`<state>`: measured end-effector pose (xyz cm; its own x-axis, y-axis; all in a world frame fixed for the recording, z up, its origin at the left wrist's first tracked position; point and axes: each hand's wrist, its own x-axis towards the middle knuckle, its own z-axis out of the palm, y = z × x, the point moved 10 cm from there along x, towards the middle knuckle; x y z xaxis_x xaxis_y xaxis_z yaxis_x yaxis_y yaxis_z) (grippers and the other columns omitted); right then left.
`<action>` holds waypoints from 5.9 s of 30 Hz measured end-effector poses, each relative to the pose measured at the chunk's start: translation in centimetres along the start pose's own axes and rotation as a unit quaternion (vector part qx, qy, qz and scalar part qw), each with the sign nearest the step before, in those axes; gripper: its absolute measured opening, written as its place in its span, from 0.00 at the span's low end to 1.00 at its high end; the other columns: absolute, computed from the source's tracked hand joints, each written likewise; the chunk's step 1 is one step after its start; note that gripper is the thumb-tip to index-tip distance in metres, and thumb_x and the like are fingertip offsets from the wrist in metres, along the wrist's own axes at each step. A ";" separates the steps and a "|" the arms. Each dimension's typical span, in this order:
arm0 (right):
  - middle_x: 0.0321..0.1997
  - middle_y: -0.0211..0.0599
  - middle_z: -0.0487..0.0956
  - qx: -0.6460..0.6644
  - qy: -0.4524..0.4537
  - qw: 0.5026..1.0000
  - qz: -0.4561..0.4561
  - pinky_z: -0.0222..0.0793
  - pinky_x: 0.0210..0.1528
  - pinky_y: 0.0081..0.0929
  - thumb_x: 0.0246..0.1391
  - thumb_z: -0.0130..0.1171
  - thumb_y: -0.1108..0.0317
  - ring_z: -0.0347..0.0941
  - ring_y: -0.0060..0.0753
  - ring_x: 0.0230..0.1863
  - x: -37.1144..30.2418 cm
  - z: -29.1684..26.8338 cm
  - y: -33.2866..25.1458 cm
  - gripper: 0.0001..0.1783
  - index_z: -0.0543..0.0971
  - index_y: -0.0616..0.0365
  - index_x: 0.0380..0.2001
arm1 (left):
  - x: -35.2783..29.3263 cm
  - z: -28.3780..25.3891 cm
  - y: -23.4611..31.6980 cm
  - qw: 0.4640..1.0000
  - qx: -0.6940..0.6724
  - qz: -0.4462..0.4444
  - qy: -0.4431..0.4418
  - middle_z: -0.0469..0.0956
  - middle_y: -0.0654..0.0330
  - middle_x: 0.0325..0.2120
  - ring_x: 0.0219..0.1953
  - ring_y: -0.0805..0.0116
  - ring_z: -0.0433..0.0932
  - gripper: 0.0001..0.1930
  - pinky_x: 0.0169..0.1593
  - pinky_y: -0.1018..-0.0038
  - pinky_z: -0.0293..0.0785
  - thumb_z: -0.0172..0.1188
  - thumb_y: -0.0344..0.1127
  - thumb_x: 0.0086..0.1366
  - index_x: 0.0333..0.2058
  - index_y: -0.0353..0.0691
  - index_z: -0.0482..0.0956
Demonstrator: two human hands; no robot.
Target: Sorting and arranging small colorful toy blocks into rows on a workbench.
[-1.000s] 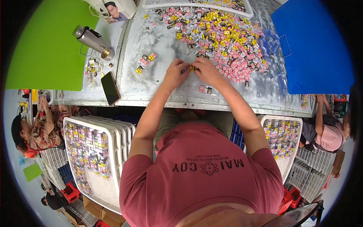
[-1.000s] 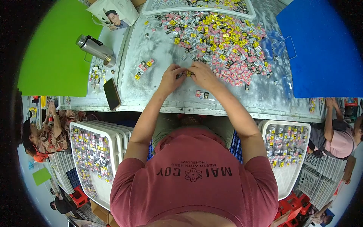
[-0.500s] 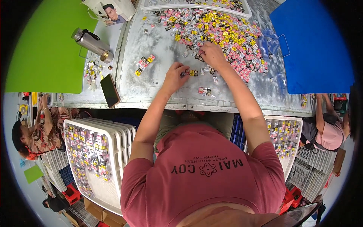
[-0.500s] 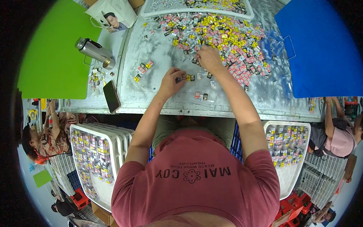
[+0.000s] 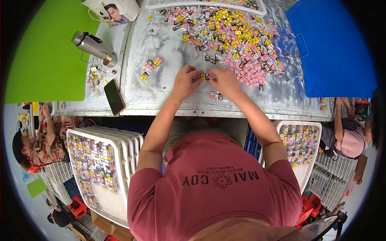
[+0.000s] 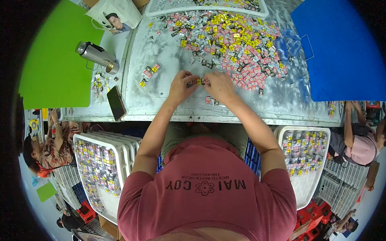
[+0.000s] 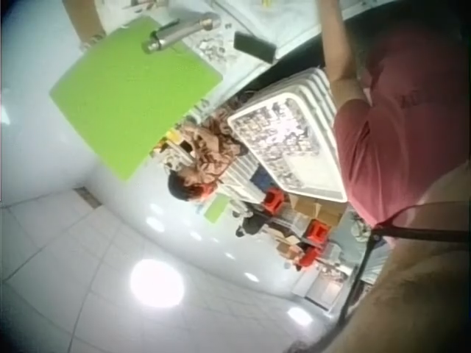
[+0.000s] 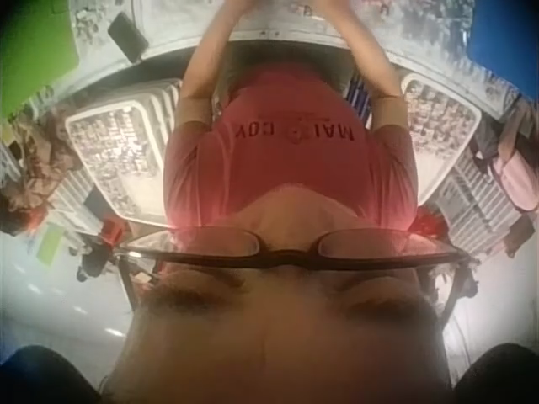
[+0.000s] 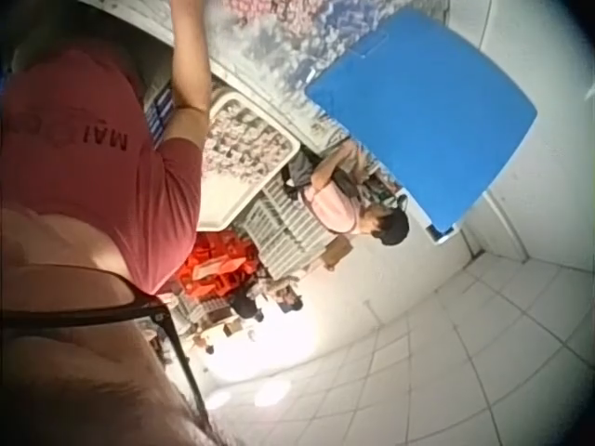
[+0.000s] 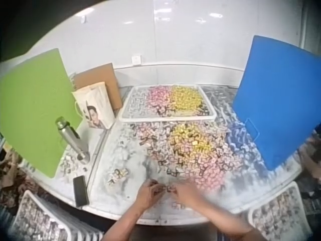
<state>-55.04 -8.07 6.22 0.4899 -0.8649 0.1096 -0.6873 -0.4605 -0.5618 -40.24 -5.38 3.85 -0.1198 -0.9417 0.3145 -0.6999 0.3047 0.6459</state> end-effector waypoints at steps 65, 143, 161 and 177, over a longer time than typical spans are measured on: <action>0.45 0.45 0.79 -0.033 0.024 0.999 0.015 0.76 0.49 0.40 0.48 0.69 0.71 0.79 0.49 0.45 -1.2 -3.8 5.5 0.19 0.82 0.60 0.46 | -0.5 0.3 -0.5 0.999 -0.024 -0.004 -0.022 0.78 0.53 0.47 0.48 0.53 0.79 0.21 0.50 0.64 0.78 0.70 0.30 0.55 0.49 0.40 0.84; 0.43 0.41 0.81 0.031 0.068 0.995 -0.073 0.77 0.47 0.38 0.54 0.67 0.74 0.79 0.48 0.44 -13.1 -3.1 -1.0 0.07 0.84 0.62 0.37 | -7.2 0.7 5.7 0.996 -0.040 0.050 -0.059 0.79 0.52 0.43 0.40 0.51 0.81 0.11 0.43 0.63 0.79 0.70 0.28 0.57 0.39 0.37 0.85; 0.47 0.40 0.82 0.010 0.100 0.990 -0.102 0.75 0.49 0.39 0.54 0.67 0.74 0.78 0.46 0.44 -14.7 -3.2 -0.7 0.07 0.84 0.62 0.37 | -10.4 4.7 10.3 0.968 0.089 0.166 -0.167 0.60 0.59 0.72 0.75 0.53 0.56 0.35 0.73 0.50 0.55 0.62 0.42 0.67 0.71 0.46 0.63; 0.45 0.37 0.79 -0.020 0.111 0.991 -0.071 0.69 0.52 0.39 0.52 0.69 0.67 0.75 0.45 0.48 -13.5 -2.5 -0.6 0.17 0.82 0.57 0.46 | -10.6 5.5 10.6 0.969 0.113 0.154 -0.159 0.61 0.60 0.72 0.76 0.55 0.54 0.33 0.74 0.46 0.48 0.60 0.45 0.68 0.69 0.42 0.64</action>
<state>-62.59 3.40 7.14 0.4563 -0.8118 0.3645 -0.6431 -0.5839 -0.4954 -50.29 7.07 3.53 -0.5333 -0.8183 0.2146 -0.7287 0.5732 0.3748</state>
